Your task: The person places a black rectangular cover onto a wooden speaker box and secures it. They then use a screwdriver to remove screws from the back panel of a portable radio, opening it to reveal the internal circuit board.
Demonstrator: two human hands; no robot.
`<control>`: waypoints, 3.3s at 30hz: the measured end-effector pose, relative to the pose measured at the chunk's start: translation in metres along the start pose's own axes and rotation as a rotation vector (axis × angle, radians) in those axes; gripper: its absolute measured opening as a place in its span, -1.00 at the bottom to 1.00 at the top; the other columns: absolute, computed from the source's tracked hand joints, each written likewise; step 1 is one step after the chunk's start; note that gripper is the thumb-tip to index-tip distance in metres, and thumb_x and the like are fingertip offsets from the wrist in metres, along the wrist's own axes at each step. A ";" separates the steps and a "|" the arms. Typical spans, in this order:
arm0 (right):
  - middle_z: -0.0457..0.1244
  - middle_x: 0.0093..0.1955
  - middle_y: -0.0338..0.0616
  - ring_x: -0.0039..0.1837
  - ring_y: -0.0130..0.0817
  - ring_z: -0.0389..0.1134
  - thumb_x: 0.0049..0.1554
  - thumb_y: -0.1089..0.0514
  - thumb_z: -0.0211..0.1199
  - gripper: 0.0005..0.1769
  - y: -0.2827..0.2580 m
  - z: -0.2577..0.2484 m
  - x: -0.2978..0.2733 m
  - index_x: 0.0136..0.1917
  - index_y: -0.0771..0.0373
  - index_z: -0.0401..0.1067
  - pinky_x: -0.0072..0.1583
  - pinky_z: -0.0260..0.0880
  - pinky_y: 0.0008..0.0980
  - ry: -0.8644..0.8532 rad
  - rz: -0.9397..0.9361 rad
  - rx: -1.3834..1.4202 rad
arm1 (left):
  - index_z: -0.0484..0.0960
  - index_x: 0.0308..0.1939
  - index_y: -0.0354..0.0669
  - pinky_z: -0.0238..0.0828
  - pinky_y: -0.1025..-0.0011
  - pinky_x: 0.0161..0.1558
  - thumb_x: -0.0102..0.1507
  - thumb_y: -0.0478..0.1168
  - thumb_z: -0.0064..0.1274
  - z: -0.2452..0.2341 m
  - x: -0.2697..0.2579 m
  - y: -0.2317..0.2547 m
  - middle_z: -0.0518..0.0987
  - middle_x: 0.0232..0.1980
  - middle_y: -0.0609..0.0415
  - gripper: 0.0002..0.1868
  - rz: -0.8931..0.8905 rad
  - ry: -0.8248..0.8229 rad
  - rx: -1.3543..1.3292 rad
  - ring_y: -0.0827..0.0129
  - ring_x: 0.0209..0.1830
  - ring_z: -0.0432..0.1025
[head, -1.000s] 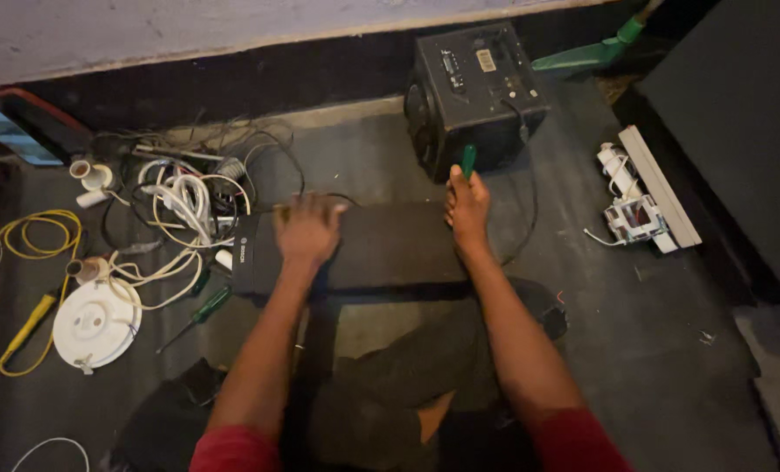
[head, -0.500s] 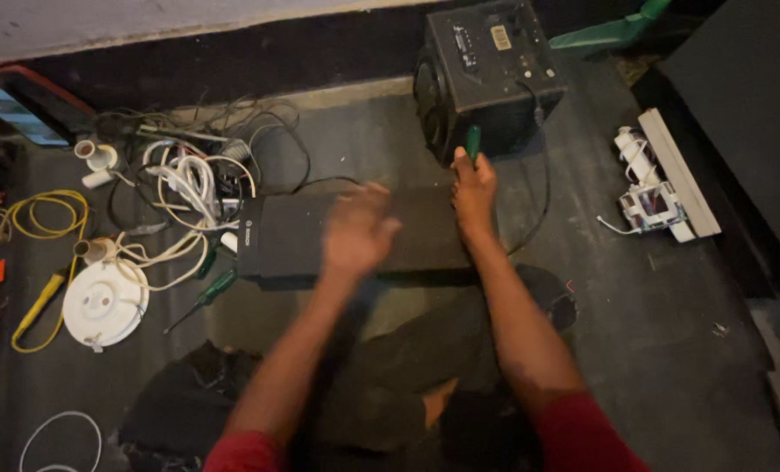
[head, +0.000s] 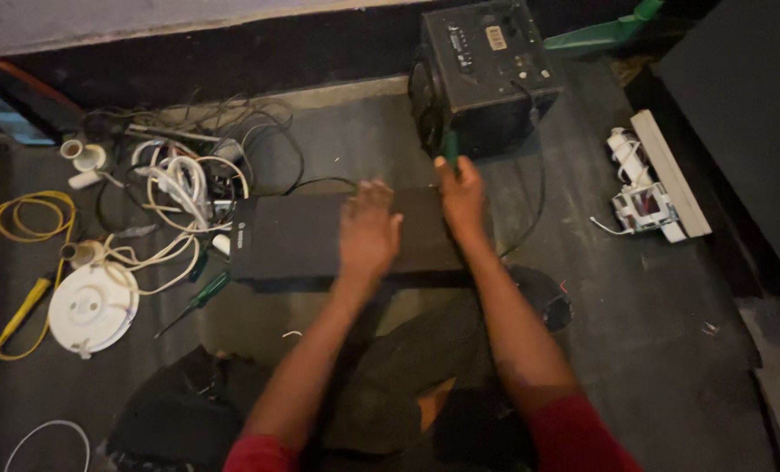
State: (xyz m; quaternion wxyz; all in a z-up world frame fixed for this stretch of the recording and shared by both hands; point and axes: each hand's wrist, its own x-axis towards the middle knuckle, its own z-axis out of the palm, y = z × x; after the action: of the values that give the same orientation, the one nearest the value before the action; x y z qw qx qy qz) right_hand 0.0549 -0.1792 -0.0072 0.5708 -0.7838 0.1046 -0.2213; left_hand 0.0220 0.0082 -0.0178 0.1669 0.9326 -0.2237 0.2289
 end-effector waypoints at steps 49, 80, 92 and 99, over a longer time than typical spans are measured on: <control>0.40 -0.06 0.07 -0.01 0.10 0.41 -0.01 0.14 0.27 -0.72 0.007 0.012 0.018 0.00 0.19 0.56 -0.01 0.40 -0.03 -0.149 -0.341 -0.477 | 0.39 0.44 -0.11 -0.10 0.01 0.51 0.36 0.03 -0.15 -0.016 -0.003 0.051 0.32 0.52 -0.04 -0.41 -0.079 -0.095 -0.024 0.05 0.54 0.14; 0.38 -0.15 0.23 -0.03 0.28 0.41 0.09 -0.07 0.23 -0.65 -0.007 0.014 0.016 0.00 0.21 0.52 0.03 0.38 0.20 -0.225 -0.046 -0.804 | 0.20 0.53 -0.30 -0.34 -0.04 0.51 0.41 0.15 -0.17 0.007 -0.081 0.013 0.15 0.61 -0.05 -0.25 -0.167 0.021 -0.244 0.08 0.65 -0.11; 0.39 -0.08 0.26 0.02 0.27 0.42 0.11 -0.07 0.26 -0.63 -0.002 0.020 0.003 -0.02 0.27 0.57 0.07 0.42 0.14 -0.094 0.145 -0.796 | 0.38 0.43 -0.03 -0.17 0.00 0.61 0.38 0.01 -0.21 0.015 -0.033 -0.082 0.26 0.60 0.20 -0.45 -0.028 -0.094 -0.295 0.18 0.70 0.02; 0.38 -0.17 0.29 -0.10 0.33 0.41 0.15 -0.01 0.26 -0.65 0.020 0.046 -0.033 -0.01 0.33 0.50 -0.02 0.36 0.22 -0.149 0.018 -0.792 | 0.39 0.46 -0.01 -0.23 -0.10 0.44 0.41 -0.03 -0.21 0.001 -0.024 -0.112 0.14 0.61 -0.07 -0.47 -0.306 -0.096 -0.203 -0.08 0.63 -0.01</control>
State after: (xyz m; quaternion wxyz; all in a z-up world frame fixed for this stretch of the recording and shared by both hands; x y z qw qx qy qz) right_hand 0.0497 -0.1329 -0.0453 0.2328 -0.9560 0.1470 -0.1012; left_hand 0.0587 0.1103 -0.0540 0.2822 0.9439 -0.1089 0.1325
